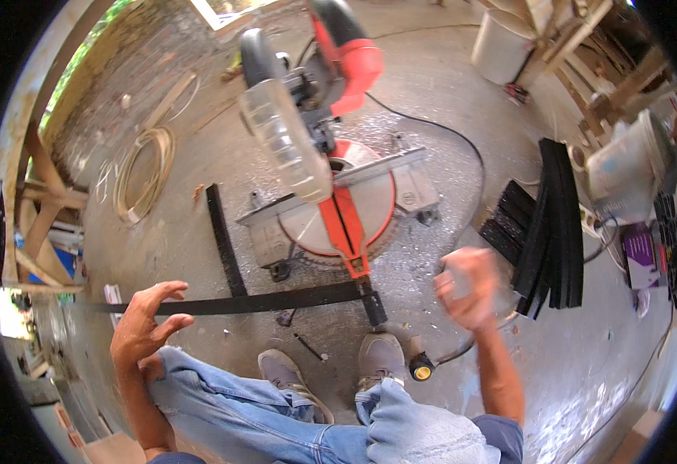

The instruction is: The person measures a black trim piece using a tape measure and cuts it to length with a miter saw.

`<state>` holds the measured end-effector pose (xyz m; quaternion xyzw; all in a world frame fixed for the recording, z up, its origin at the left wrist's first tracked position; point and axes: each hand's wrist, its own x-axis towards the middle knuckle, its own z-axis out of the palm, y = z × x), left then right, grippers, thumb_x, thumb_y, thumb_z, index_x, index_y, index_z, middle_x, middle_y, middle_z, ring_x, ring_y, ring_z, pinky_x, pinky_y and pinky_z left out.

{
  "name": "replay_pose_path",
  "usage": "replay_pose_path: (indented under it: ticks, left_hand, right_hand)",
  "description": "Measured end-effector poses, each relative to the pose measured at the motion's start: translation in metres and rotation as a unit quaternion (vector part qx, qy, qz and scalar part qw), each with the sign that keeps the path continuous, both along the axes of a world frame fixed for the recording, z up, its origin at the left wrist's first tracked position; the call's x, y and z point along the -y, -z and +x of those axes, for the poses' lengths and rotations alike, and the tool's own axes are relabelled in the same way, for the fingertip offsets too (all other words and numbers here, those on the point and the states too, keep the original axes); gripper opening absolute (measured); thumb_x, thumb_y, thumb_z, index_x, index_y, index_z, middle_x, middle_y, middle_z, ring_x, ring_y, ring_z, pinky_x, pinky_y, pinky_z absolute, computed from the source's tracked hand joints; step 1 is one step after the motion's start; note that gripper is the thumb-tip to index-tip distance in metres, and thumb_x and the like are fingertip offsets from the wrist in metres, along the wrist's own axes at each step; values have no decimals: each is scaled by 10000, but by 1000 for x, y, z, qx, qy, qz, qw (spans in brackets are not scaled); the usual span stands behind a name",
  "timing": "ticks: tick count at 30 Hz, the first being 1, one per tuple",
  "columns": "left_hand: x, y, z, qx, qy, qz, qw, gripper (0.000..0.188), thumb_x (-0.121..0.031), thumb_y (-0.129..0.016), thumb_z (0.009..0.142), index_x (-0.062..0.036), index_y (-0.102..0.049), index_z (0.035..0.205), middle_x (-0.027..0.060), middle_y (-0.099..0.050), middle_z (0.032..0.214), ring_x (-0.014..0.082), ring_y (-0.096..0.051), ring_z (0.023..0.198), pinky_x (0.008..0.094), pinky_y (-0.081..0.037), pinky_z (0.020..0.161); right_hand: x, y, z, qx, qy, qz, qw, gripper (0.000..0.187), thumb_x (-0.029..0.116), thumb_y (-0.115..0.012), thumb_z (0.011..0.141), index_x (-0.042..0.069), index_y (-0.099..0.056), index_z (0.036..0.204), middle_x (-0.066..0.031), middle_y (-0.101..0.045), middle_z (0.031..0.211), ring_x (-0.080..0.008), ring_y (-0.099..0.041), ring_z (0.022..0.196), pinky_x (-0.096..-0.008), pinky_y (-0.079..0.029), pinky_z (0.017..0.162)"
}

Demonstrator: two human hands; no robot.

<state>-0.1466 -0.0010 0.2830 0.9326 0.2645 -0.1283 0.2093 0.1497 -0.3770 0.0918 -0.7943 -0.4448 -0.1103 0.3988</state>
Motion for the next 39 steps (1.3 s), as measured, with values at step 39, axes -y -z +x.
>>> replay_pose_path:
  ticks: [39]
  left_hand:
    - [-20, 3, -65, -5, -60, -40, 997, 619, -220, -809, 769, -97, -572, 1328, 118, -675, 1083, 290, -590, 1040, 402, -481, 939]
  right_hand:
    - [-230, 73, -113, 79, -187, -128, 971, 401, 106, -636, 776, 5, -588, 1161, -99, -609, 1059, -278, -545, 1111, -408, -398, 988]
